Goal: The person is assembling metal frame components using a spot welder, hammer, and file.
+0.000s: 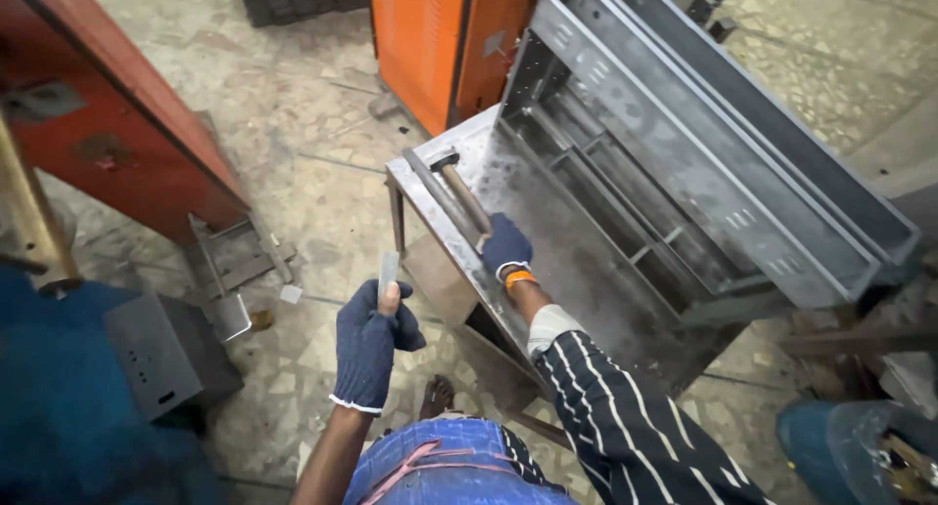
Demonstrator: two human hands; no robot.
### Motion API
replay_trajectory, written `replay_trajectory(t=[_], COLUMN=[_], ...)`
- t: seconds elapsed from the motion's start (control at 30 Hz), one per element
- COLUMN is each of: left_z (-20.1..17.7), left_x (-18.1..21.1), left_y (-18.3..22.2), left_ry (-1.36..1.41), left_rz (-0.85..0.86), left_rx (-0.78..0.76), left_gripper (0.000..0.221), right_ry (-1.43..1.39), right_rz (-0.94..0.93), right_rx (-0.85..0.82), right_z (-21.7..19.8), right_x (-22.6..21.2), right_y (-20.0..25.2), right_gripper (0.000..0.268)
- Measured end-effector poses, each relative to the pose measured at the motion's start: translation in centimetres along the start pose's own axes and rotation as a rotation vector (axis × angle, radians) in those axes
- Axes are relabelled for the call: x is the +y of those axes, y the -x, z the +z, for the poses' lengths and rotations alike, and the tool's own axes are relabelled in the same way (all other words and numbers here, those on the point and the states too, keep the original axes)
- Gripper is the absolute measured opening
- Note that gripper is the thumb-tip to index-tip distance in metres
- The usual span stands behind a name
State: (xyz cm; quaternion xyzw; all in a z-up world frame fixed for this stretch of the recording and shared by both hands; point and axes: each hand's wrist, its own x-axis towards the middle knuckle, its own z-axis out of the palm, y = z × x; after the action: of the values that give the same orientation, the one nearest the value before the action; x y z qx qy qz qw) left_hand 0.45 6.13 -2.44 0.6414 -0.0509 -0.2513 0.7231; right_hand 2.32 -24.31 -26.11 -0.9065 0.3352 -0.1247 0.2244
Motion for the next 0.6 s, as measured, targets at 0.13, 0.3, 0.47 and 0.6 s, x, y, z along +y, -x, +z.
replay_trajectory(t=[0.13, 0.3, 0.47, 0.6], left_z=[-1.3, -2.4, -3.1, -4.9], left_x=[-0.6, -1.0, 1.0, 2.9], left_y=[-0.1, -0.6, -0.5, 0.2], left_ry=[0.041, 0.078, 0.091, 0.071], left_rz=[0.006, 0.005, -0.018, -0.021], left_rx=[0.031, 0.056, 0.094, 0.148], left_gripper=[0.037, 0.037, 0.037, 0.058], right_ry=[0.001, 0.121, 0.113, 0.111], right_rz=[-0.064, -0.120, 0.059, -0.098], right_rx=[0.041, 0.213, 0.112, 0.189], right_z=[-0.9, -3.1, -2.1, 4.4], right_x=[0.3, -4.0, -5.4, 0.7], right_y=[0.3, 4.6, 7.6, 6.5], right_gripper=[0.032, 0.022, 0.038, 0.029])
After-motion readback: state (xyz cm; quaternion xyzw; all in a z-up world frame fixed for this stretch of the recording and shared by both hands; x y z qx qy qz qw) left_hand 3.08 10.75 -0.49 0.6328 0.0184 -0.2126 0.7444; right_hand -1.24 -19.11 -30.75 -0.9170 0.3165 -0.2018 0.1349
